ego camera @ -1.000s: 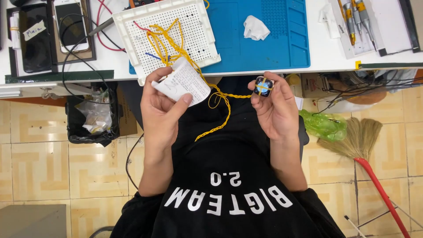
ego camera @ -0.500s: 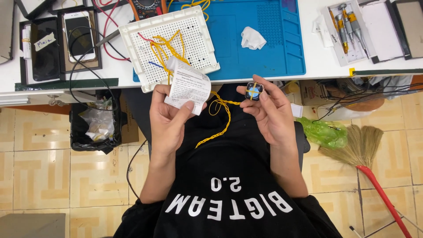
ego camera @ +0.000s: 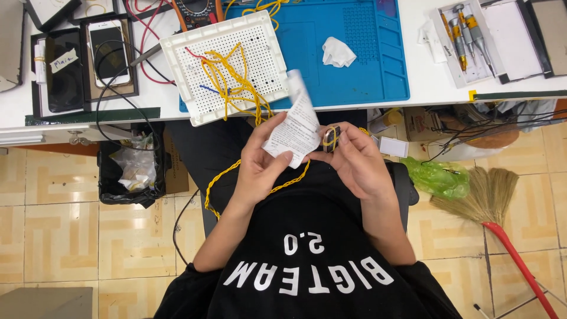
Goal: The person cleans a smartwatch with a white cloth, then applies a substance from a tube onto the watch's edges. They wipe the watch again with the cloth and apply more of the substance from the tube.
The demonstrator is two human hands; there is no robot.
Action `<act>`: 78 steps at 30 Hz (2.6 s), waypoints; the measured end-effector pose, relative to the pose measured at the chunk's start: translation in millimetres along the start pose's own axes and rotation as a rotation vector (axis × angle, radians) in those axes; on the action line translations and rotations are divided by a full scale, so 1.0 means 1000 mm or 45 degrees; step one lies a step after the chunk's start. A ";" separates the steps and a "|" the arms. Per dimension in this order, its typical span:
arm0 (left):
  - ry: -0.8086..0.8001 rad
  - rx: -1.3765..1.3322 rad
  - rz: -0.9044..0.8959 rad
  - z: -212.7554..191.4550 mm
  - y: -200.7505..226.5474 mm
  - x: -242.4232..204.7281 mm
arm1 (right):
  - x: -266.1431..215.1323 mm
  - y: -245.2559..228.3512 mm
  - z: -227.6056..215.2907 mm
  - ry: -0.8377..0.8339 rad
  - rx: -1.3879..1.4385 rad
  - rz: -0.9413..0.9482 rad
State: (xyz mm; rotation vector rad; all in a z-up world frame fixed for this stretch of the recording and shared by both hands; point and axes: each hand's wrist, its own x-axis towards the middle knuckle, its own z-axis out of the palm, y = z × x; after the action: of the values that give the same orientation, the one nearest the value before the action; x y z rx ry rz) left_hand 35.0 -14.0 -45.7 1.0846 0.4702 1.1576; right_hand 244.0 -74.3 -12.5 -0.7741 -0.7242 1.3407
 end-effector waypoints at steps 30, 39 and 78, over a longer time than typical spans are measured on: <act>-0.433 0.728 -0.288 0.006 0.034 -0.014 | 0.054 -0.082 -0.006 -0.010 -0.555 -0.214; -0.435 0.712 -0.297 0.002 0.030 -0.014 | 0.065 -0.087 0.001 -0.022 -0.655 -0.216; 0.141 1.669 0.543 0.026 -0.006 0.187 | 0.032 -0.053 -0.015 0.312 -0.037 -0.108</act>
State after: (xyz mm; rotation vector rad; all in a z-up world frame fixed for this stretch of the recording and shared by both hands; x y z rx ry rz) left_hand 129.7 142.3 1.2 2.3280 1.2058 1.2526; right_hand 288.7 -47.2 23.3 -0.9033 -0.5762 1.1367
